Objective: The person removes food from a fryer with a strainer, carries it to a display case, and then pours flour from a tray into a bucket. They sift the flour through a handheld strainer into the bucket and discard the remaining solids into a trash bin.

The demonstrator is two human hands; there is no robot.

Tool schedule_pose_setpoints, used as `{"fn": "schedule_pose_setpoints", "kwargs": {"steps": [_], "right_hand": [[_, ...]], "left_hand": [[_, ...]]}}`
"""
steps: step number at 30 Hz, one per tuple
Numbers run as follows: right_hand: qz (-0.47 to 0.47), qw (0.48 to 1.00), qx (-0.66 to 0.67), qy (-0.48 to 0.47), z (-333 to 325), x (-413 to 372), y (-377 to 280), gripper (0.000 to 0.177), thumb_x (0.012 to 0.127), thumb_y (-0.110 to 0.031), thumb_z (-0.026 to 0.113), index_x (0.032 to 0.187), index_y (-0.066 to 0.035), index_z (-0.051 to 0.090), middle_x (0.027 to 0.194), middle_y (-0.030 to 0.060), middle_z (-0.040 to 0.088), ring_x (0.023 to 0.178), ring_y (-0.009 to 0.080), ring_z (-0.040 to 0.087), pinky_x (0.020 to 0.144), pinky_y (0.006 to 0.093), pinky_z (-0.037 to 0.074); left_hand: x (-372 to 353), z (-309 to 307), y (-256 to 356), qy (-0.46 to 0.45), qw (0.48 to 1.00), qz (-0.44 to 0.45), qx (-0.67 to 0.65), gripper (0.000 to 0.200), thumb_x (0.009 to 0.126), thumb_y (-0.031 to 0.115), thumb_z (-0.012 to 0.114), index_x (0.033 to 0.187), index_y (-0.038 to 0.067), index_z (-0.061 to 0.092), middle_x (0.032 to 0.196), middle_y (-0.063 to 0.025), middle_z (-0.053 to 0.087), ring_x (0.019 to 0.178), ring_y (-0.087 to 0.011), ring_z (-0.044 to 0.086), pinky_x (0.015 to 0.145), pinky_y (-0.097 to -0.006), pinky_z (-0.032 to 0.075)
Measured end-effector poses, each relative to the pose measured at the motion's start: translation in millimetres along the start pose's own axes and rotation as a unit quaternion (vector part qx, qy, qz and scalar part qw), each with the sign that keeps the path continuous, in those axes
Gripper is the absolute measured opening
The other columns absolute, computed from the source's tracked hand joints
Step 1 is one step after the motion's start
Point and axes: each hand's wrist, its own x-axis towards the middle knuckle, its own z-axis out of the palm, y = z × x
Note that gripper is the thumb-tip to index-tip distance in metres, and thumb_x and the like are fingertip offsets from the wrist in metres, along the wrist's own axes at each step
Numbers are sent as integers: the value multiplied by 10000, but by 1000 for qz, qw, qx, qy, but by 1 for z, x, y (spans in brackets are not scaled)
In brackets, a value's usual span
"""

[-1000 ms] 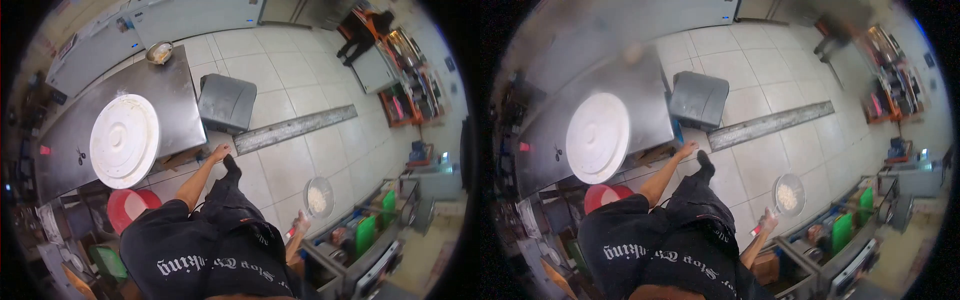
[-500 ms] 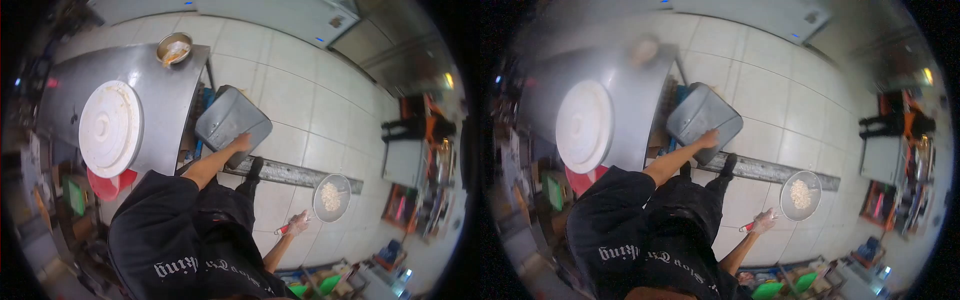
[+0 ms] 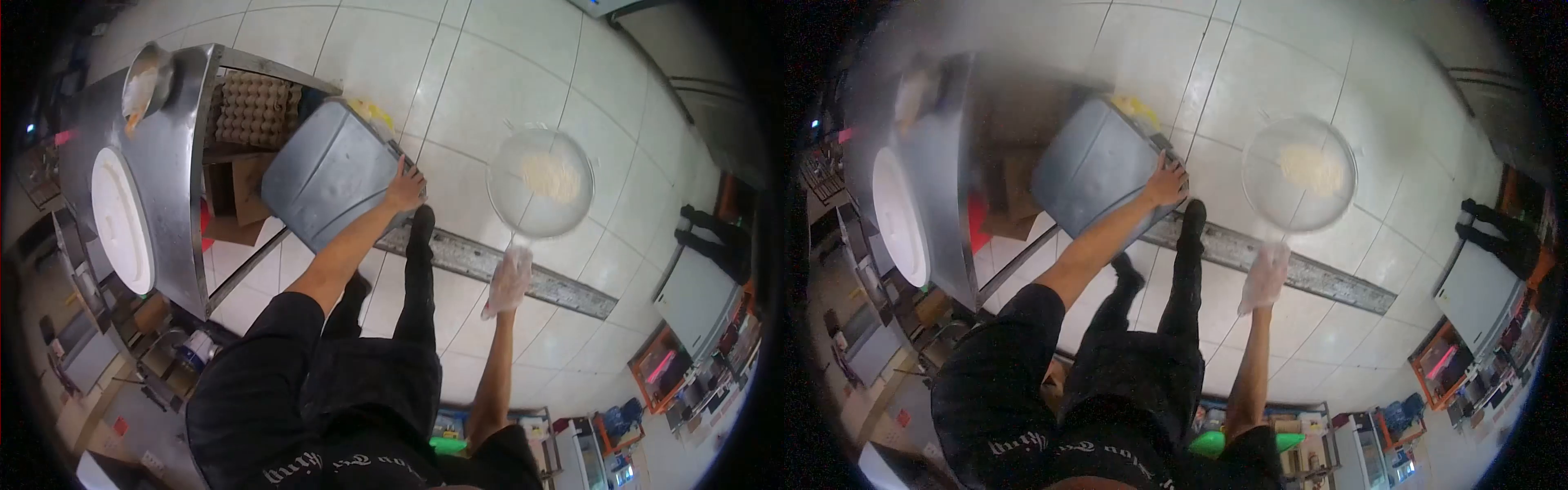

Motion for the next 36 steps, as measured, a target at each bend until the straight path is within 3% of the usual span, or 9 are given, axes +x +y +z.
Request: {"fn": "schedule_pose_setpoints", "kwargs": {"steps": [3, 6, 8, 12, 16, 26, 32, 34, 36], "right_hand": [[-102, 992, 65, 38, 45, 29, 28, 259, 711, -70, 491, 967, -36, 512, 996, 195, 501, 906, 367, 500, 753, 445, 439], [45, 971, 178, -153, 47, 57, -5, 310, 829, -210, 468, 1092, -50, 427, 751, 215, 564, 745, 381, 562, 616, 465, 444], [-108, 968, 150, -169, 51, 65, -28, 301, 844, -234, 454, 1071, -40, 418, 626, 195, 553, 610, 397, 552, 550, 456, 440], [-194, 957, 117, -179, 90, 47, -75, 296, 765, -132, 445, 1039, -25, 472, 1004, 227, 531, 755, 329, 572, 642, 401, 462], [-108, 946, 101, -289, 117, 31, -134, 320, 757, -52, 420, 1074, -39, 456, 1070, 253, 467, 798, 357, 557, 668, 424, 453], [-85, 968, 26, -236, 134, -30, -184, 289, 750, -59, 457, 1037, -36, 479, 1003, 185, 477, 883, 333, 541, 750, 374, 459], [-131, 984, 89, -84, 114, -70, -127, 394, 756, -38, 454, 1140, 45, 437, 1187, 212, 452, 1122, 341, 410, 972, 406, 297], [-257, 957, 60, 119, 145, -72, -66, 356, 742, -30, 464, 1087, 56, 461, 1156, 222, 468, 1113, 359, 413, 964, 433, 305], [-157, 983, -82, 40, 115, -74, -39, 432, 729, -84, 468, 1122, 89, 426, 1194, 232, 435, 1143, 374, 372, 994, 448, 256]], "left_hand": [[-26, -13, 2, 150, 983, 62, -81, 380, 804, 341, 476, 1061, 64, 522, 1123, -89, 472, 1204, -252, 315, 1020, -553, 51], [-100, -49, 26, 226, 967, 42, -105, 346, 788, 288, 520, 1034, 43, 513, 1085, -100, 470, 1186, -256, 334, 1023, -541, 69], [-150, -67, 39, 240, 958, -5, -158, 308, 758, 223, 563, 997, 40, 503, 1072, -110, 466, 1193, -264, 329, 1016, -549, 83], [-235, -79, 57, 273, 936, -57, -216, 238, 741, 170, 564, 935, 50, 491, 1080, -123, 451, 1199, -290, 322, 998, -582, 66], [-294, -70, 70, 307, 914, -133, -231, 238, 731, 152, 558, 934, 48, 491, 1072, -118, 435, 1200, -307, 306, 996, -576, 74], [-348, -53, 79, 387, 872, -153, -258, 256, 705, 90, 557, 949, 48, 490, 1077, -123, 440, 1211, -312, 288, 1013, -525, 99], [-329, -62, 94, 511, 765, -132, -368, 370, 700, 42, 548, 1058, 21, 456, 1248, -156, 371, 1275, -338, 183, 1007, -531, 135], [-322, -67, 107, 538, 725, -137, -409, 386, 720, 54, 536, 1094, 34, 441, 1322, -160, 289, 1298, -322, 113, 1019, -522, 124], [-358, -90, 118, 507, 754, -123, -399, 380, 745, 75, 523, 1112, 35, 430, 1353, -158, 235, 1309, -312, 45, 1028, -511, 109]]}}
